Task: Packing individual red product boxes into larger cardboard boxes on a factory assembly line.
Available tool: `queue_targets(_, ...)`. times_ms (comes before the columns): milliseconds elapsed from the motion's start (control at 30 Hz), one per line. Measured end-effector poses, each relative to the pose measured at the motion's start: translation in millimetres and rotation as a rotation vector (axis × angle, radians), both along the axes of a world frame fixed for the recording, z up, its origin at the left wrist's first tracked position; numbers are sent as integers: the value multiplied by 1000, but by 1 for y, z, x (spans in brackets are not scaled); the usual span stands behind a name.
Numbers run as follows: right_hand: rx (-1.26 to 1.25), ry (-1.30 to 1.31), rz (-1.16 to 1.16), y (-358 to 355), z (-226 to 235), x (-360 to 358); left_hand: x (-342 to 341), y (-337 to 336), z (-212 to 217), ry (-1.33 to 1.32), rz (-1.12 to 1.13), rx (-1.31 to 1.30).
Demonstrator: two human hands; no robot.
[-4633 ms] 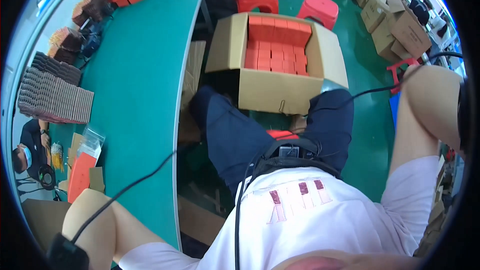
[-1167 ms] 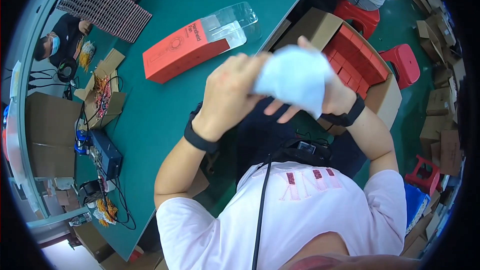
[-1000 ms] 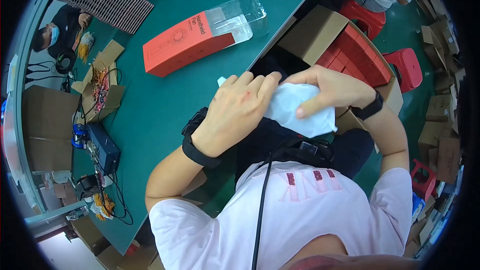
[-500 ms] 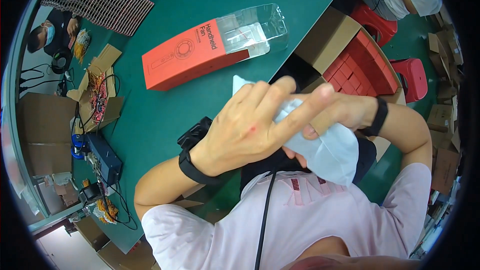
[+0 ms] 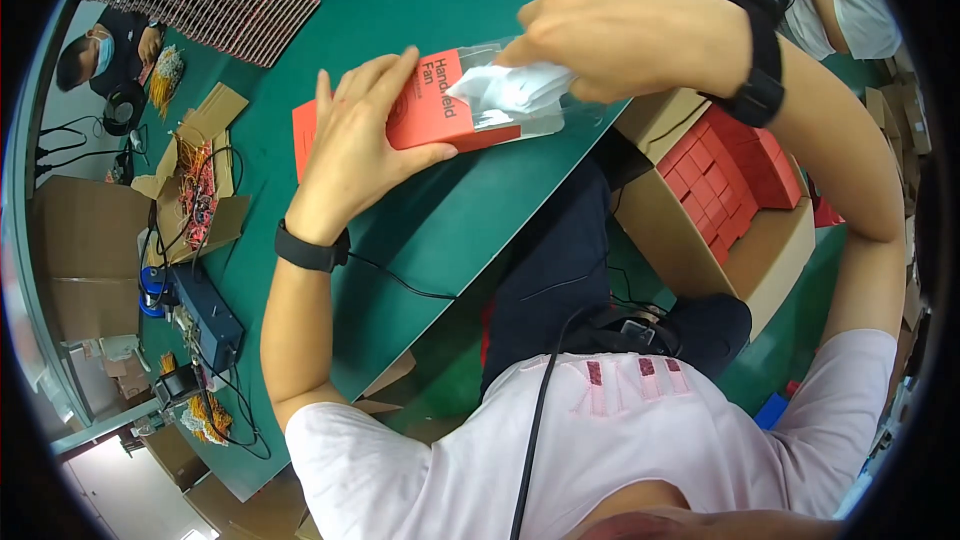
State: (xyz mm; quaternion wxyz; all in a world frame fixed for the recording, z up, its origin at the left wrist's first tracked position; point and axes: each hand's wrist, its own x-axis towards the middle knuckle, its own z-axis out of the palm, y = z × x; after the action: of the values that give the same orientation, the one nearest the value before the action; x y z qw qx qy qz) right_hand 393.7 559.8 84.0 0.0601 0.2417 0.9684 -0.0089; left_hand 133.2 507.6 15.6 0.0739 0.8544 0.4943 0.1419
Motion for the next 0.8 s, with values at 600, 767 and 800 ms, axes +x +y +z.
queue_targets(600, -2, 732, -240, -13, -93, -33, 4, -5, -5, -93, -45, -14)
queue_targets(767, 55, 831, -218, 0, -52, 10, 4, -5, -6, -100, -20, -26)
queue_targets(800, 49, 709, -185, -1, -38, 26, 3, -7, -5, -99, -22, -29)
